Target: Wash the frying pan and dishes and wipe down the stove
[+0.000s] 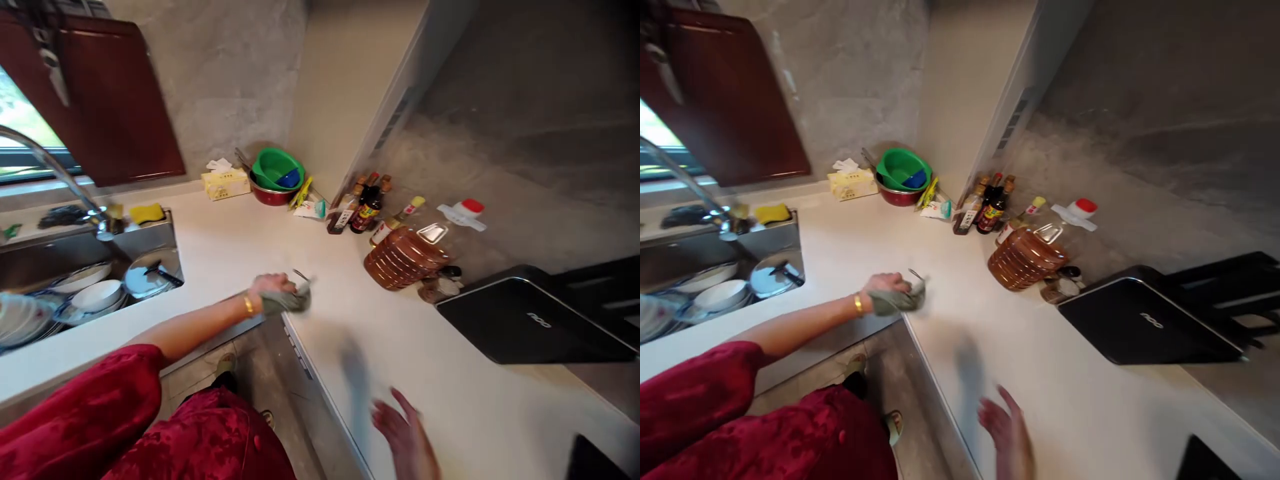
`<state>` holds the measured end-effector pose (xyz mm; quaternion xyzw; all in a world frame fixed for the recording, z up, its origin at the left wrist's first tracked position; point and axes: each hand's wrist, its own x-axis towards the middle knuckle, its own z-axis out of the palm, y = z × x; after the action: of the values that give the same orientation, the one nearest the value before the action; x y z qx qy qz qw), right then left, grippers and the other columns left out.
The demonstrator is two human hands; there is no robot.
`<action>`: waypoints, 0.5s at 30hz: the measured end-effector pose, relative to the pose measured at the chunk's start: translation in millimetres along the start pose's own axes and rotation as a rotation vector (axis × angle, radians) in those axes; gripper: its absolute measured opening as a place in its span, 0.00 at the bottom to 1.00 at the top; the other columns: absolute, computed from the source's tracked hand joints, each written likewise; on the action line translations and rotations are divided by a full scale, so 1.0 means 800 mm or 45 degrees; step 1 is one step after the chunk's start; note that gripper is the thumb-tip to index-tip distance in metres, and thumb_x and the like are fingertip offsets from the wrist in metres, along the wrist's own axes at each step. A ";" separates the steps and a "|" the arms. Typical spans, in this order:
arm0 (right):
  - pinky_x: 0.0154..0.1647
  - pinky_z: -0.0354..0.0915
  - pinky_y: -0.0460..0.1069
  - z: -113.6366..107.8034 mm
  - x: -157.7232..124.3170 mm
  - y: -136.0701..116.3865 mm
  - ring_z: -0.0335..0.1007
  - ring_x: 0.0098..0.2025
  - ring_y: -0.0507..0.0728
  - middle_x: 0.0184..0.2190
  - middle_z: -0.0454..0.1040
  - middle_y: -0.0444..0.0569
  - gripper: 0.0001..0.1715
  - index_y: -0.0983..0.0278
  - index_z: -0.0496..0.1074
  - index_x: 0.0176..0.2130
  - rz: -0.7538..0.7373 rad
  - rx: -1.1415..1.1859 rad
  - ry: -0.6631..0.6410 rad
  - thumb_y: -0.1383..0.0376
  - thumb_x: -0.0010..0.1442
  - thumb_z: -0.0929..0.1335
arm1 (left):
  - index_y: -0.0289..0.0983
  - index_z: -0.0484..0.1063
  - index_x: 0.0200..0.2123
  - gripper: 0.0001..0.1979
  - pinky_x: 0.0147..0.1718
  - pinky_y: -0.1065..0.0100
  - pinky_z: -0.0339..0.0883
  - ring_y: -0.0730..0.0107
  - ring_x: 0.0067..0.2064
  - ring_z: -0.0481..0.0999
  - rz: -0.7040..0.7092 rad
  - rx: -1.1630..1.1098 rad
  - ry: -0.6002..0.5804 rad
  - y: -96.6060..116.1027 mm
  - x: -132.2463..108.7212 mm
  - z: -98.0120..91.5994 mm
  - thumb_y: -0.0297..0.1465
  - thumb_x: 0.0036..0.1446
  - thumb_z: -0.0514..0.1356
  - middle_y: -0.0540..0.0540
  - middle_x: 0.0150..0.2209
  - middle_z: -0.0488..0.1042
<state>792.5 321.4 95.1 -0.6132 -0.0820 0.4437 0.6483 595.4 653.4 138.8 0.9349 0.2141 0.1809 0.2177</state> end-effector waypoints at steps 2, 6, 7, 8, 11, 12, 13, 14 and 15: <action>0.43 0.68 0.54 0.089 0.023 0.004 0.72 0.42 0.58 0.41 0.76 0.50 0.37 0.55 0.62 0.53 -0.085 -0.152 0.070 0.44 0.48 0.68 | 0.36 0.71 0.33 0.06 0.32 0.65 0.63 0.66 0.33 0.71 0.165 0.061 -0.136 0.037 0.028 0.030 0.31 0.56 0.56 0.44 0.31 0.71; 0.40 0.67 0.52 0.206 0.076 0.009 0.71 0.41 0.58 0.38 0.76 0.48 0.30 0.60 0.70 0.42 -0.336 -0.386 0.226 0.46 0.44 0.70 | 0.36 0.70 0.39 0.11 0.30 0.64 0.63 0.62 0.35 0.72 0.419 0.326 -0.281 0.064 0.053 0.041 0.28 0.61 0.48 0.41 0.34 0.70; 0.35 0.67 0.51 0.217 0.085 0.008 0.71 0.36 0.58 0.32 0.76 0.47 0.26 0.61 0.71 0.35 -0.344 -0.440 0.252 0.46 0.43 0.70 | 0.36 0.69 0.39 0.10 0.31 0.64 0.63 0.62 0.36 0.72 0.433 0.339 -0.267 0.055 0.058 0.035 0.28 0.60 0.49 0.42 0.34 0.70; 0.31 0.66 0.50 0.222 0.093 0.005 0.70 0.31 0.57 0.26 0.74 0.45 0.23 0.63 0.71 0.29 -0.334 -0.480 0.271 0.46 0.43 0.70 | 0.36 0.69 0.40 0.10 0.32 0.63 0.63 0.61 0.37 0.71 0.439 0.345 -0.251 0.042 0.064 0.029 0.28 0.60 0.49 0.42 0.34 0.70; 0.26 0.64 0.49 0.224 0.118 -0.024 0.66 0.24 0.55 0.19 0.70 0.44 0.23 0.64 0.68 0.24 -0.341 -0.512 0.382 0.46 0.42 0.69 | 0.38 0.68 0.47 0.14 0.39 0.61 0.61 0.60 0.43 0.69 0.525 0.320 -0.241 -0.009 0.082 0.012 0.27 0.61 0.48 0.40 0.40 0.70; 0.27 0.64 0.49 0.224 0.128 -0.039 0.67 0.25 0.55 0.21 0.71 0.44 0.24 0.64 0.68 0.26 -0.373 -0.513 0.433 0.46 0.43 0.68 | 0.40 0.65 0.52 0.17 0.42 0.60 0.60 0.59 0.46 0.67 0.548 0.298 -0.223 -0.025 0.087 0.008 0.28 0.61 0.49 0.39 0.45 0.69; 0.29 0.65 0.49 0.224 0.139 -0.056 0.67 0.27 0.55 0.24 0.72 0.45 0.24 0.64 0.68 0.29 -0.417 -0.520 0.484 0.46 0.45 0.66 | 0.41 0.60 0.57 0.21 0.45 0.58 0.58 0.58 0.50 0.65 0.555 0.274 -0.190 -0.040 0.092 0.004 0.29 0.60 0.50 0.38 0.51 0.66; 0.32 0.65 0.49 0.224 0.151 -0.074 0.67 0.30 0.55 0.26 0.73 0.45 0.25 0.64 0.68 0.32 -0.466 -0.536 0.530 0.45 0.47 0.65 | 0.43 0.55 0.60 0.26 0.49 0.55 0.55 0.56 0.54 0.61 0.544 0.252 -0.150 -0.052 0.095 0.001 0.31 0.58 0.53 0.37 0.56 0.60; 0.34 0.64 0.48 0.224 0.163 -0.090 0.67 0.32 0.54 0.28 0.73 0.45 0.25 0.64 0.68 0.33 -0.509 -0.569 0.562 0.45 0.48 0.63 | 0.44 0.50 0.62 0.31 0.52 0.53 0.52 0.54 0.57 0.57 0.516 0.233 -0.108 -0.064 0.097 -0.003 0.32 0.56 0.55 0.36 0.61 0.53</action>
<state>787.8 549.3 142.7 -0.7924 -0.1531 0.1365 0.5745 643.2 733.0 134.8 0.9814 0.0282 0.1613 0.1000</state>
